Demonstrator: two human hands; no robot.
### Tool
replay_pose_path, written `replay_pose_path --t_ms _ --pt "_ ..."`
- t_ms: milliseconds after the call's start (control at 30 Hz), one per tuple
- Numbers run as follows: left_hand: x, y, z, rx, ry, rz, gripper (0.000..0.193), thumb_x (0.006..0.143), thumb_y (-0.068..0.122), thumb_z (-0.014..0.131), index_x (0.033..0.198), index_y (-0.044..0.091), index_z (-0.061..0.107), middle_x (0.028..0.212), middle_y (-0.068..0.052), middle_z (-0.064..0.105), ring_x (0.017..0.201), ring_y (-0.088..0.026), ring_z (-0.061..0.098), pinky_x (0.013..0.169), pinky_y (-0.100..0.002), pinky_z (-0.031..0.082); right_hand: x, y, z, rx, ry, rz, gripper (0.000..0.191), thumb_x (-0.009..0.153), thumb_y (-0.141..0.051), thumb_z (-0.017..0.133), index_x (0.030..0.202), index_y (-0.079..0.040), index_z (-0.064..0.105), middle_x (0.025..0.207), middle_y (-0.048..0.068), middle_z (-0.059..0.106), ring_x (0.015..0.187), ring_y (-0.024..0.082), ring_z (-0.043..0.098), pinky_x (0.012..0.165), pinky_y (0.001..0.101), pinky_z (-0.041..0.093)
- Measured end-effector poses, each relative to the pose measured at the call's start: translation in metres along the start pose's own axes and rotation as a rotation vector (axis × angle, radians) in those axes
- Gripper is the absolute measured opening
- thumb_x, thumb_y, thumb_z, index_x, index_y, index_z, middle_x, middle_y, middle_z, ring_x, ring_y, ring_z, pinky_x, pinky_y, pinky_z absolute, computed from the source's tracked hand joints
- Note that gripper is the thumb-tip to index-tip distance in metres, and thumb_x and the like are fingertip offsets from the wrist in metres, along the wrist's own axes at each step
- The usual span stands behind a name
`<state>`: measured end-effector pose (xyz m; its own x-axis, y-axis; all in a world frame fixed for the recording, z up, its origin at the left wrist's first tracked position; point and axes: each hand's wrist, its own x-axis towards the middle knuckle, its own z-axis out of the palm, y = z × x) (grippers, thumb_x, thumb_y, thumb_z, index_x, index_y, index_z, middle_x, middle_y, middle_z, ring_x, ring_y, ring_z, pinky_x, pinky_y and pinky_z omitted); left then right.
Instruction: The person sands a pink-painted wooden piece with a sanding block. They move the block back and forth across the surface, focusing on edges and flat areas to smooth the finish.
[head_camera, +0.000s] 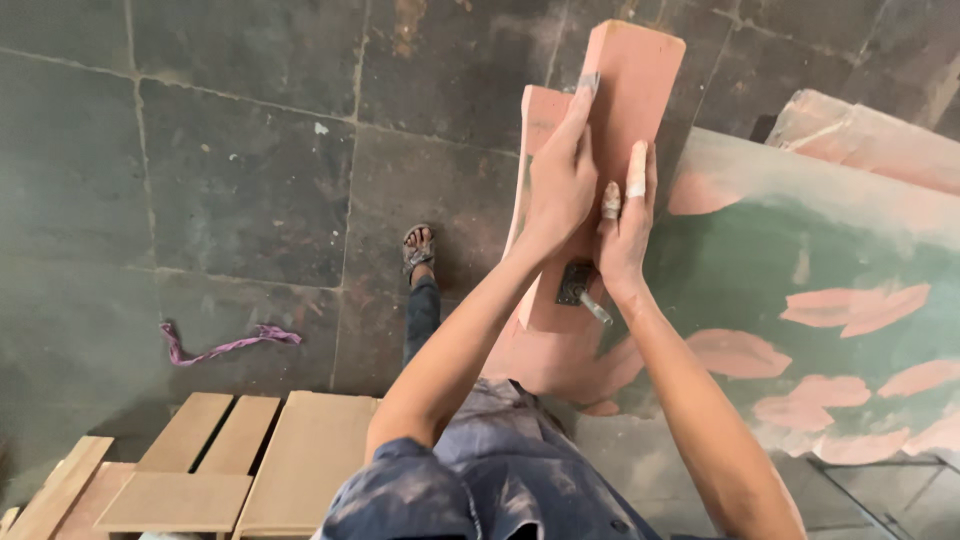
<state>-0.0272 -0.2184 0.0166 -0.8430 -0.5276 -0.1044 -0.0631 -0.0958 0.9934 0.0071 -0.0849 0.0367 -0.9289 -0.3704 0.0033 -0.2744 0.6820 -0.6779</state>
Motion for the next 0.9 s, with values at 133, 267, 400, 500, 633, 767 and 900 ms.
replay_pose_path --t_ms 133,267,400,500,633,767,900 --pt "0.048 0.004 0.011 0.072 0.001 -0.268 0.044 0.112 0.014 0.046 0.155 0.013 0.050 0.128 -0.021 0.073 0.117 -0.031 0.073 0.100 -0.034 0.055 0.001 0.001 0.001 -0.039 0.011 -0.012 0.051 0.117 -0.017 0.041 0.164 -0.001 0.029 0.169 0.026 0.029 0.159 0.041 0.030 0.131 0.0461 0.028" --pt "0.048 -0.007 0.015 0.087 0.089 -0.023 0.042 0.112 0.017 0.043 0.152 0.013 0.051 0.134 -0.023 0.069 0.125 -0.037 0.067 0.104 -0.039 0.053 0.000 0.002 0.001 -0.031 0.006 0.009 0.050 0.117 -0.016 0.041 0.163 -0.001 0.030 0.169 0.026 0.029 0.158 0.042 0.031 0.131 0.0463 0.028" --pt "0.038 -0.005 0.016 0.102 0.041 -0.070 0.049 0.106 0.020 0.040 0.153 0.012 0.046 0.138 -0.022 0.065 0.120 -0.036 0.066 0.100 -0.039 0.050 0.001 0.004 0.002 -0.035 0.005 0.028 0.050 0.116 -0.016 0.041 0.163 -0.001 0.030 0.169 0.027 0.028 0.158 0.042 0.030 0.130 0.0461 0.027" --pt "0.057 0.005 0.017 0.131 -0.007 -0.366 0.051 0.107 0.023 0.042 0.156 0.015 0.050 0.128 -0.022 0.074 0.119 -0.036 0.071 0.101 -0.038 0.053 0.002 0.005 0.003 -0.023 0.018 -0.006 0.051 0.116 -0.016 0.042 0.163 -0.002 0.030 0.169 0.025 0.029 0.158 0.041 0.030 0.131 0.0455 0.028" --pt "0.026 0.019 0.008 -0.088 0.016 -0.067 0.050 0.114 0.025 0.039 0.160 0.005 0.038 0.158 -0.022 0.051 0.150 -0.036 0.047 0.124 -0.037 0.038 0.001 0.005 0.002 -0.031 0.003 0.033 0.052 0.116 -0.019 0.042 0.163 -0.002 0.029 0.169 0.026 0.028 0.158 0.041 0.030 0.130 0.0457 0.027" --pt "-0.001 0.025 -0.002 -0.032 -0.095 -0.099 0.054 0.113 0.026 0.036 0.162 0.003 0.033 0.169 -0.020 0.037 0.160 -0.032 0.034 0.130 -0.037 0.029 0.000 0.004 0.000 -0.020 -0.003 0.025 0.052 0.116 -0.023 0.040 0.163 -0.001 0.029 0.170 0.026 0.028 0.158 0.040 0.032 0.130 0.0448 0.029" --pt "0.033 0.020 0.010 -0.067 -0.021 -0.095 0.055 0.112 0.024 0.041 0.162 0.002 0.031 0.166 -0.022 0.039 0.157 -0.034 0.036 0.128 -0.037 0.031 0.001 0.003 0.000 -0.036 0.008 0.006 0.052 0.117 -0.023 0.041 0.162 0.001 0.030 0.169 0.026 0.028 0.158 0.042 0.031 0.131 0.0453 0.028"
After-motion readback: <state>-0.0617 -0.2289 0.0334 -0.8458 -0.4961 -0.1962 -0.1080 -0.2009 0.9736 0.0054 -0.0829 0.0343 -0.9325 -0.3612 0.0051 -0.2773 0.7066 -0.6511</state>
